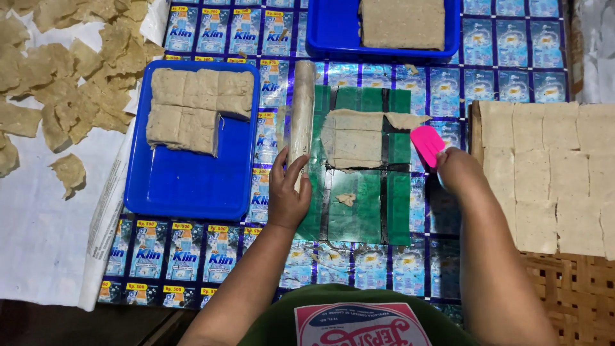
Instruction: Rolling out dough and cutting it into squares to prepare crackers for drying.
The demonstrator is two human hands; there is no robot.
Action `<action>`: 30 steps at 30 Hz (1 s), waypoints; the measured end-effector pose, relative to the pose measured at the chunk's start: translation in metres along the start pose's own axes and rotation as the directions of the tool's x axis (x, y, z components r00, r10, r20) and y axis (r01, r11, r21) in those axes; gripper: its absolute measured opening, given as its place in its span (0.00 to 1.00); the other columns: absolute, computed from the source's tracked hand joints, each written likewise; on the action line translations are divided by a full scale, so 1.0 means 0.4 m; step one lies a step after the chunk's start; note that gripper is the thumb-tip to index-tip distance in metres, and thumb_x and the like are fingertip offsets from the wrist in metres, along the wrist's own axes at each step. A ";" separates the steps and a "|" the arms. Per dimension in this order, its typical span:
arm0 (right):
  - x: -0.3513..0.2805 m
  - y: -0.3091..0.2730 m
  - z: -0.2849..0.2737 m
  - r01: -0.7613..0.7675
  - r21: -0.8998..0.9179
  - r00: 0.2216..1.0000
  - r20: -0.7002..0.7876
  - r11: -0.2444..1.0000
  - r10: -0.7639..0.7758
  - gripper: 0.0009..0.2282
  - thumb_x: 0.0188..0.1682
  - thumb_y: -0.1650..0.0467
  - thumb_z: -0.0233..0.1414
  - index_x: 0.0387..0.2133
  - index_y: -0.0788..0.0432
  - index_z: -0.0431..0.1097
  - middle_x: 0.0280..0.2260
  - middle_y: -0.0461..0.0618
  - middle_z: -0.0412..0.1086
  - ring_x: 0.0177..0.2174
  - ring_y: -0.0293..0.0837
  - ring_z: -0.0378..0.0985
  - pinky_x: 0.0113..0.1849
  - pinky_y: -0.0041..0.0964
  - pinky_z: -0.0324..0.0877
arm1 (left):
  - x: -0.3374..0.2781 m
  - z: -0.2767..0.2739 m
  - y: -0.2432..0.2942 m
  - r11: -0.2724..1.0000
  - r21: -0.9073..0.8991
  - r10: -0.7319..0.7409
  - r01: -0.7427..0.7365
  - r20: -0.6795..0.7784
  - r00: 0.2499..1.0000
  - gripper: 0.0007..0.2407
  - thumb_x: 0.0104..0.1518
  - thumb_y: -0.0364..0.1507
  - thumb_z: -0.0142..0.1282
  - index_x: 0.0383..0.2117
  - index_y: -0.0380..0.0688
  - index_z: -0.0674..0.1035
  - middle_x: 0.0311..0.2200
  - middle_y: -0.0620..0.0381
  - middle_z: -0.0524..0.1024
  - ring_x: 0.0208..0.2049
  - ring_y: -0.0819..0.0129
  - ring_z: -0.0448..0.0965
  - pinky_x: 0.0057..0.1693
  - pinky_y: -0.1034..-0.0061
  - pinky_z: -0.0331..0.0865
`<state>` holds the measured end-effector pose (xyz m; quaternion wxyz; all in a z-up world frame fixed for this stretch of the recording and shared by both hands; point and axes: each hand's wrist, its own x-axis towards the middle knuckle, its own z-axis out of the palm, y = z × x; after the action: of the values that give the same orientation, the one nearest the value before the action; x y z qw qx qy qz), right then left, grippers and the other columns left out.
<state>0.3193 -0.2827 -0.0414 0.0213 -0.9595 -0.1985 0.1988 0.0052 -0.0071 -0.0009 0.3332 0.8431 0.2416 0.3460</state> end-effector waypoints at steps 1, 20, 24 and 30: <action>-0.062 -0.026 -0.003 -0.004 0.000 1.000 0.002 1.000 0.004 0.22 0.59 0.58 0.38 0.48 0.57 0.77 0.38 0.68 0.79 0.45 0.66 0.80 0.45 0.61 0.73 | -0.003 -0.004 0.002 1.000 -0.002 -0.001 0.001 0.004 1.000 0.18 0.58 0.26 0.51 0.55 0.60 0.78 0.61 0.43 0.65 0.60 0.41 0.70 0.62 0.52 0.67; -0.315 -0.224 -0.010 -0.079 0.229 0.996 0.068 0.970 0.065 0.20 0.60 0.58 0.38 0.44 0.59 0.73 0.40 0.69 0.77 0.48 0.71 0.76 0.48 0.65 0.70 | -0.005 0.001 -0.006 0.999 0.014 0.034 -0.034 -0.022 0.999 0.18 0.57 0.25 0.52 0.54 0.59 0.78 0.60 0.42 0.65 0.59 0.40 0.71 0.62 0.52 0.68; -0.351 -0.271 -0.037 -0.046 0.286 0.996 0.082 0.957 0.024 0.20 0.58 0.59 0.40 0.43 0.60 0.75 0.39 0.72 0.76 0.49 0.72 0.75 0.49 0.66 0.69 | -0.006 0.003 -0.015 0.999 0.011 0.035 -0.035 -0.021 0.999 0.18 0.56 0.25 0.53 0.54 0.59 0.78 0.60 0.42 0.66 0.59 0.40 0.71 0.62 0.52 0.68; -0.410 -0.273 -0.087 -0.117 0.300 0.992 0.087 0.947 0.095 0.20 0.59 0.57 0.40 0.45 0.58 0.74 0.41 0.72 0.76 0.50 0.72 0.73 0.51 0.65 0.68 | -0.005 0.002 -0.012 0.999 0.010 0.041 -0.041 -0.029 0.999 0.18 0.57 0.26 0.52 0.54 0.59 0.78 0.60 0.42 0.65 0.59 0.41 0.71 0.62 0.52 0.67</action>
<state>0.1542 -0.2448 0.0648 0.1512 -0.9463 -0.1144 0.2620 0.0035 -0.0053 -0.0057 0.3183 0.8444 0.2307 0.3640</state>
